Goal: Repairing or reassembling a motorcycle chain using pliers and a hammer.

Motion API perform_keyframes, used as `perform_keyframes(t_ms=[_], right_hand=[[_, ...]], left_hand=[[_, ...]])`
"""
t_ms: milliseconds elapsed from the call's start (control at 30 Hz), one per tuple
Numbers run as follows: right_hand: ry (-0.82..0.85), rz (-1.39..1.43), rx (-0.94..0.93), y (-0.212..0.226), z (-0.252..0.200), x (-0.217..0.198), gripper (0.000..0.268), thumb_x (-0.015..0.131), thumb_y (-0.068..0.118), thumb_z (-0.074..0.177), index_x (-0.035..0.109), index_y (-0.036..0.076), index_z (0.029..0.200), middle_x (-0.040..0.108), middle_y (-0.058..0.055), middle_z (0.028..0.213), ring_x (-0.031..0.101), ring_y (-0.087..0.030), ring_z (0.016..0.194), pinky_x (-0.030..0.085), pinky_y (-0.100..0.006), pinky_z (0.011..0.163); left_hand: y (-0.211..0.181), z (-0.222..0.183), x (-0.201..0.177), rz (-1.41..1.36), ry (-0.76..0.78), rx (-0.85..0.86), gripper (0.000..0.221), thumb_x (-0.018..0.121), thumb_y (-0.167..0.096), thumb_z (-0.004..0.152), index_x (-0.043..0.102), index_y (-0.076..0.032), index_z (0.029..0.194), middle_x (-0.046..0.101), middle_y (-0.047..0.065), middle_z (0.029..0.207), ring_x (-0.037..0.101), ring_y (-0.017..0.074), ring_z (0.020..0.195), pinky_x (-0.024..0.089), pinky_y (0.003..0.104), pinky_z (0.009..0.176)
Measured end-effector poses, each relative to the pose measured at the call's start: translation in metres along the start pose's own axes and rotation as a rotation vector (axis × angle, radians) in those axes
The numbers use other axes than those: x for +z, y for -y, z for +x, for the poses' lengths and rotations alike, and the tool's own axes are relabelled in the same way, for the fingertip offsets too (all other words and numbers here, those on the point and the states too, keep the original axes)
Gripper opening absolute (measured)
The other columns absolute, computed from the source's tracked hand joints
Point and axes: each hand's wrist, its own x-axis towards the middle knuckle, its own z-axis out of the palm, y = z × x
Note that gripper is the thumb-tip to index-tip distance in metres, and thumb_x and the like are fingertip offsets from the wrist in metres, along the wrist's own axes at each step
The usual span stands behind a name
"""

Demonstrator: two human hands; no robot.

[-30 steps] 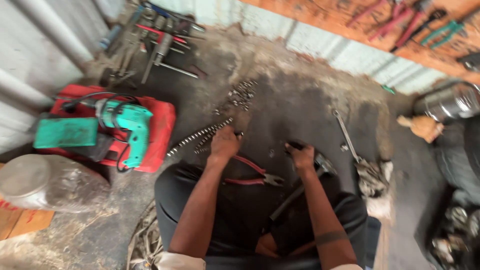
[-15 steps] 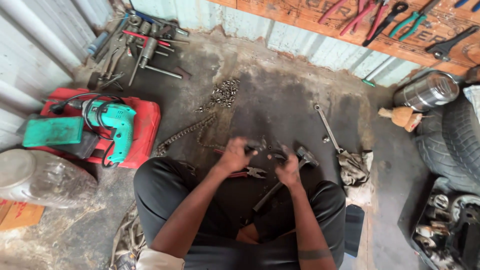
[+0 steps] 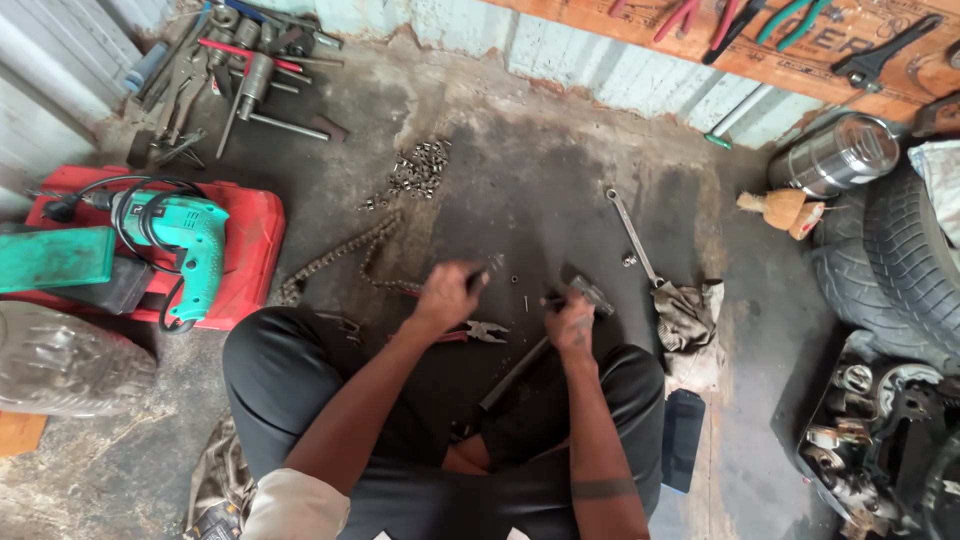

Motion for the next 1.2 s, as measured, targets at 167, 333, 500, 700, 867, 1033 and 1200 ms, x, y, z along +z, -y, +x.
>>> perform_keyframes(t_ms=[167,333,500,700,867,1033,1200], right_hand=[[0.110,-0.341,0.211,0.004,-0.012,0.019,0.038,0.082,0.033,0.084,0.074,0.006,0.110,0.076,-0.019,0.105,0.074,-0.038,0.098,0.059,-0.044,0.087],[0.182,-0.499,0.365,0.054,-0.024,0.022,0.048,0.083,0.043,0.083,0.072,0.007,0.112,0.072,-0.021,0.110,0.069,-0.042,0.103,0.056,-0.048,0.089],[0.137,-0.383,0.313,0.047,-0.027,0.018,0.037,0.081,0.033,0.081,0.077,0.008,0.107,0.074,-0.021,0.108,0.071,-0.042,0.102,0.057,-0.048,0.090],[0.190,-0.155,0.078,0.053,-0.032,0.033,0.040,0.082,0.027,0.080,0.077,0.004,0.111,0.077,-0.021,0.103,0.075,-0.037,0.095,0.059,-0.044,0.085],[0.456,-0.322,0.030,0.077,-0.037,0.045,0.068,0.088,0.031,0.075,0.063,0.005,0.132,0.063,-0.024,0.130,0.059,-0.039,0.124,0.047,-0.044,0.104],[0.699,-0.675,-0.154,0.060,-0.043,0.059,0.076,0.081,0.012,0.074,0.055,0.013,0.146,0.050,-0.015,0.152,0.034,-0.037,0.151,0.029,-0.044,0.126],[0.647,-0.455,-0.145,0.082,-0.033,0.034,0.082,0.083,0.004,0.066,0.050,-0.001,0.140,0.048,-0.028,0.144,0.041,-0.043,0.138,0.037,-0.043,0.116]], left_hand=[[-0.004,0.012,-0.017,-0.166,-0.031,-0.179,0.025,0.073,-0.015,0.091,0.074,-0.002,0.113,0.073,0.022,0.111,0.072,0.0397,0.099,0.058,0.043,0.090],[-0.010,0.013,-0.024,-0.157,0.007,-0.165,0.024,0.074,-0.015,0.091,0.076,-0.005,0.113,0.074,0.022,0.109,0.071,0.0421,0.096,0.057,0.046,0.086],[-0.014,0.016,-0.027,-0.247,0.139,-0.195,0.030,0.071,-0.014,0.094,0.074,-0.013,0.124,0.071,0.021,0.107,0.068,0.0408,0.094,0.054,0.048,0.084],[-0.015,0.021,-0.029,-0.253,0.123,-0.281,0.030,0.069,-0.012,0.093,0.074,-0.013,0.122,0.072,0.016,0.112,0.069,0.0378,0.100,0.054,0.046,0.088],[-0.014,0.019,-0.028,-0.200,0.160,-0.240,0.032,0.071,-0.015,0.092,0.073,-0.015,0.124,0.070,0.017,0.112,0.067,0.0394,0.103,0.053,0.048,0.090],[-0.010,0.017,-0.024,-0.164,0.186,-0.254,0.033,0.069,-0.016,0.092,0.073,-0.017,0.125,0.069,0.017,0.112,0.065,0.0414,0.104,0.053,0.050,0.089],[0.006,0.018,-0.010,-0.170,0.168,-0.193,0.030,0.070,-0.017,0.093,0.073,-0.017,0.123,0.071,0.015,0.116,0.066,0.0397,0.109,0.053,0.049,0.092]])
